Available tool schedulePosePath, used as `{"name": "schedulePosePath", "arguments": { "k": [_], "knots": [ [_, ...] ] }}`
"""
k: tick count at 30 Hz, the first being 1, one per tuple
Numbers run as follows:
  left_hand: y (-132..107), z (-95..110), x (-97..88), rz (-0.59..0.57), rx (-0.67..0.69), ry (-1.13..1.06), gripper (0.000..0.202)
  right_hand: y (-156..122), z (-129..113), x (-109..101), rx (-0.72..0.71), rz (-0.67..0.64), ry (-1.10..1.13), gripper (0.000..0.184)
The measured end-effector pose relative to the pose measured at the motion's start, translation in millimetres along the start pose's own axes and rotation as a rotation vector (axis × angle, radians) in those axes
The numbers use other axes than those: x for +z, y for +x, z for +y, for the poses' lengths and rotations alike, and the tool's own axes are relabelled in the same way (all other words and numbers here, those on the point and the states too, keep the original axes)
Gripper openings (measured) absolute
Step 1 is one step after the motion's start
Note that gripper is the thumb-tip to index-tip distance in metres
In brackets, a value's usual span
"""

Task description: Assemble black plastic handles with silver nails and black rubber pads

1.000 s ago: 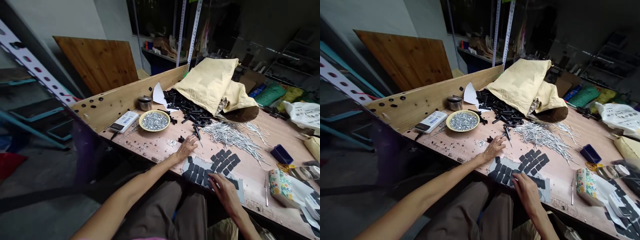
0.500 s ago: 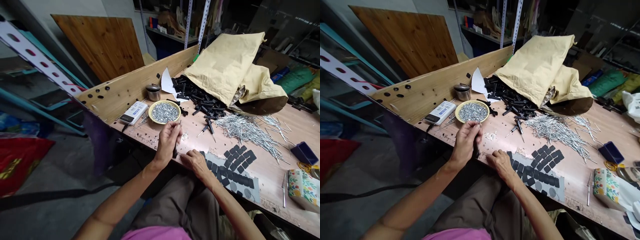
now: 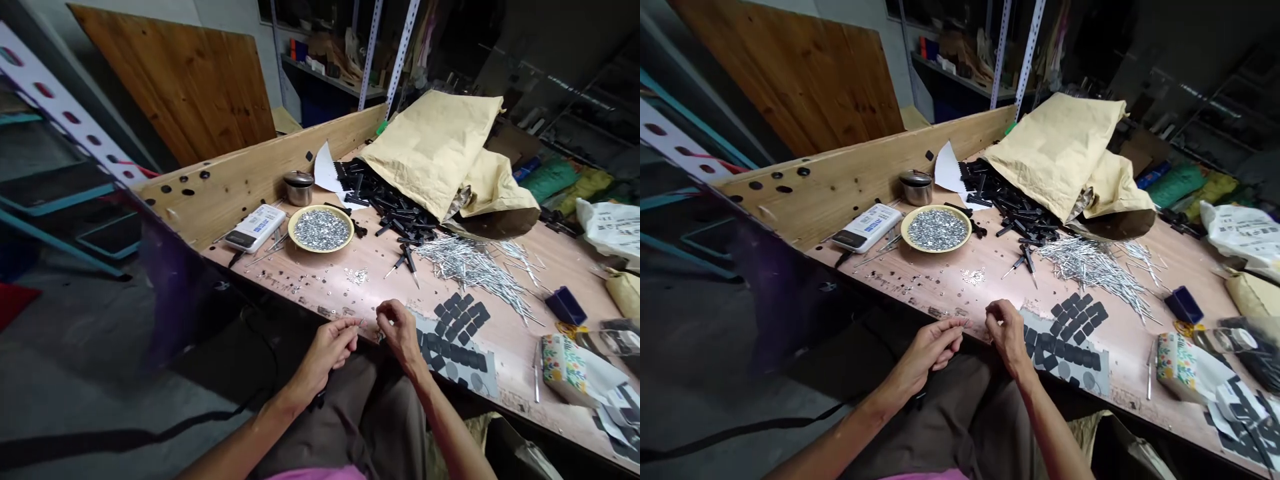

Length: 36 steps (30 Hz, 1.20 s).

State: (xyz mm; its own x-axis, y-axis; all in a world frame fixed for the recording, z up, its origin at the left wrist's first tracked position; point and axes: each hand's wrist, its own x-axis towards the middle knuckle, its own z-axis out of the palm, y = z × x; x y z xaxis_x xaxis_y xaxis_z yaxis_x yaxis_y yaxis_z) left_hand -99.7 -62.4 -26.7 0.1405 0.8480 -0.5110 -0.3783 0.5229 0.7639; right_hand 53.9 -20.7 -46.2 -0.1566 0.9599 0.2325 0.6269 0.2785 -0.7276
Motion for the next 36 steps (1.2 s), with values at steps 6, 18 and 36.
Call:
{"name": "schedulePosePath", "arguments": {
  "k": [6,18,36],
  "knots": [
    [-2,-11,26.7,-0.176,-0.011,0.058,0.049,-33,-16,-23,0.21,0.226,0.248,0.009],
    [-7,-23,48.9,-0.268,0.082,0.173,0.05,-65,-12,-39,0.104,0.33,0.263,0.008],
    [3,-30,56.7,-0.427,-0.124,0.252,0.048,-85,22,-66,-0.12,0.219,-0.04,0.017]
  ]
}}
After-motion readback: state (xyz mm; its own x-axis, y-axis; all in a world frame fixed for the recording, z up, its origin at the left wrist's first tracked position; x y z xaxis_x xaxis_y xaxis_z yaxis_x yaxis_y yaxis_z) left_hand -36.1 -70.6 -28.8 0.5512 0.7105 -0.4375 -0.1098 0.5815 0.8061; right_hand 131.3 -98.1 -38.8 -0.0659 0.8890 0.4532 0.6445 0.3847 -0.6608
